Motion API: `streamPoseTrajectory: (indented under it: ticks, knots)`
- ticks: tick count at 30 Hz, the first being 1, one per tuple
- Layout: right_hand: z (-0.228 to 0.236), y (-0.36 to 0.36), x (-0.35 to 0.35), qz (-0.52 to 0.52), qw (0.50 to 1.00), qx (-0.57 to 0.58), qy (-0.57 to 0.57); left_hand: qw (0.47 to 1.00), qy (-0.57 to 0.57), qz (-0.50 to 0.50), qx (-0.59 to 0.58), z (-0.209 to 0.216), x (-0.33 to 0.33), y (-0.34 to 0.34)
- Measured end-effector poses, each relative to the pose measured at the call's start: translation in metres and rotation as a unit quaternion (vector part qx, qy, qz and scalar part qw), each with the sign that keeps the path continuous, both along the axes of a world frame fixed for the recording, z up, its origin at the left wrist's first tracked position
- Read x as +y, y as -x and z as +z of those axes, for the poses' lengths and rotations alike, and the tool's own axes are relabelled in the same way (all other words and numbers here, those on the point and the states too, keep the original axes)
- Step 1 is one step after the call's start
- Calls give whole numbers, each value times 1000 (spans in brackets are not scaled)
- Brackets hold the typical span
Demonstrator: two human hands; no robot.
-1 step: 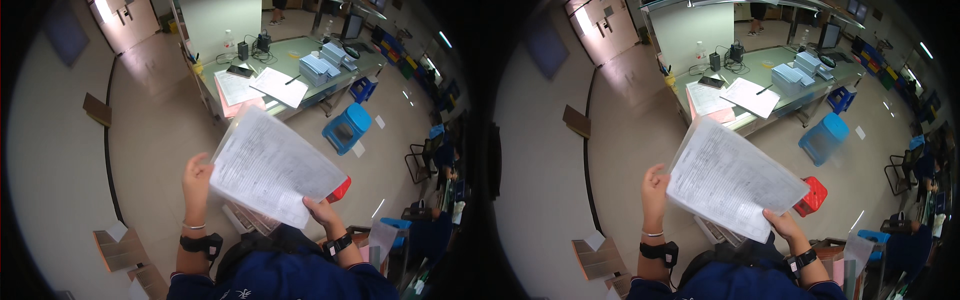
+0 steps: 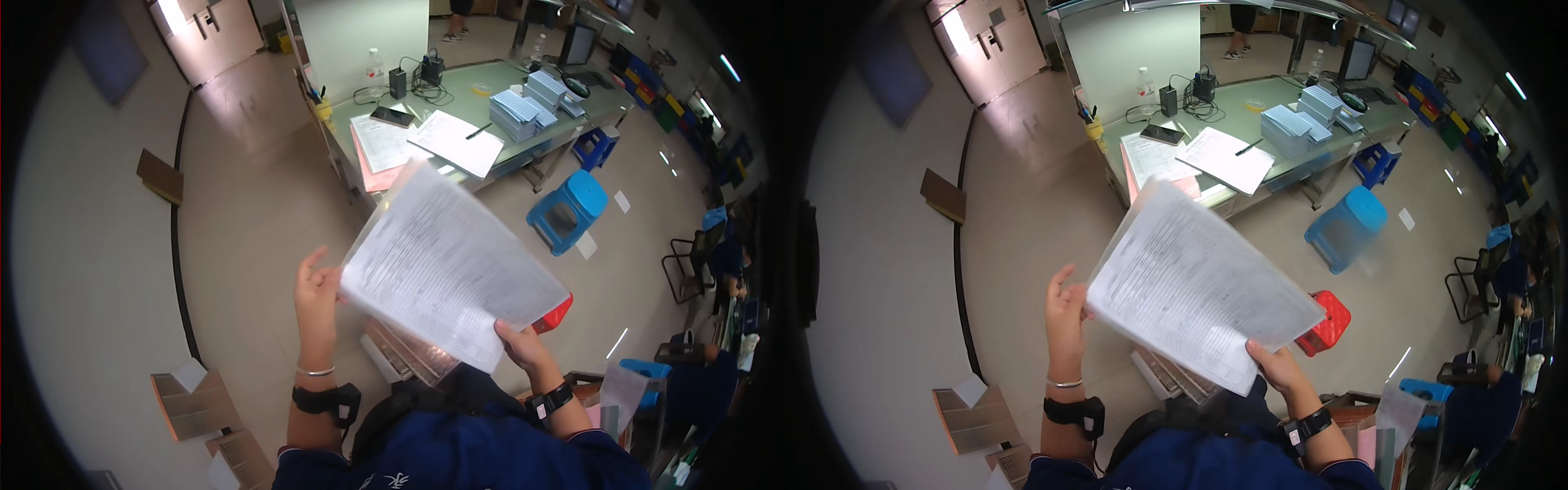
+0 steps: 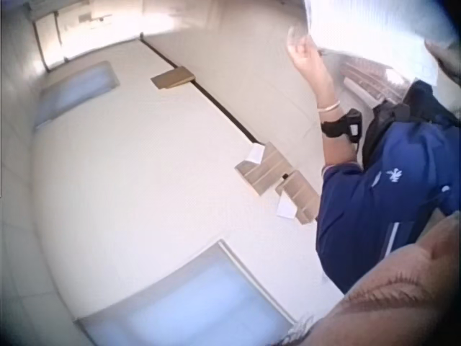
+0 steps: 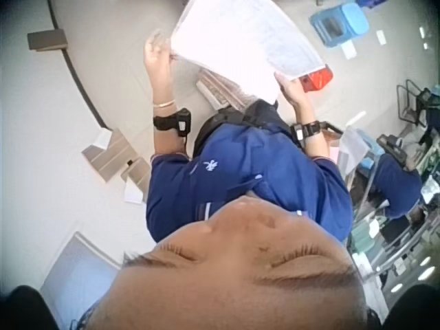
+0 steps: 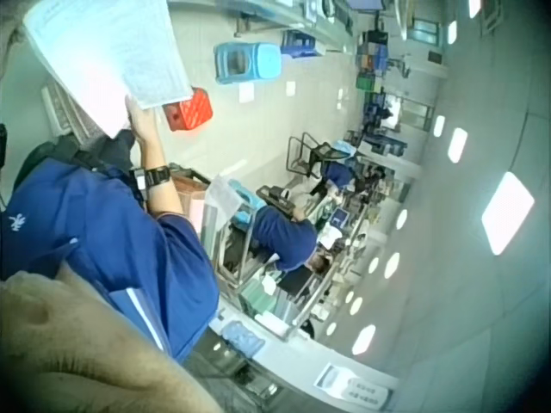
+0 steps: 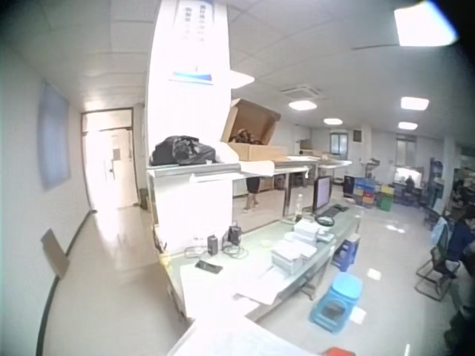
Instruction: Inspecting and organizing thin, shiny metal component sheets in an industrial environment.
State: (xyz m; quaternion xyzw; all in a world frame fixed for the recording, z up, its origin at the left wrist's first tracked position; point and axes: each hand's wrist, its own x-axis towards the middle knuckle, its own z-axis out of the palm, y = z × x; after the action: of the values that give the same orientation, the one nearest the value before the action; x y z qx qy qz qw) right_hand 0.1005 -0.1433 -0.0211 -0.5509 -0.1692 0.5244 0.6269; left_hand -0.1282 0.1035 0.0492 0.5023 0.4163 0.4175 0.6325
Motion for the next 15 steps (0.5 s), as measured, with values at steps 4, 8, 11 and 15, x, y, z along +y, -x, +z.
streamPoseTrajectory:
  ticks: [4, 8, 11, 15]
  knots:
    - [-7, -22, -1, -45, 996, 64, -38, 969, 112, -18, -219, -8, -56, -41]
    - [-14, -76, 2, -3, 993, 107, -50, 976, 140, -139, -89, -39, -106, -109]
    - [-25, -110, -14, 60, 996, 44, -44, 985, 132, -115, -1, -43, -126, -144]
    - [-14, -170, -8, 161, 986, 44, 0, 991, 91, -63, 72, -33, -126, -165]
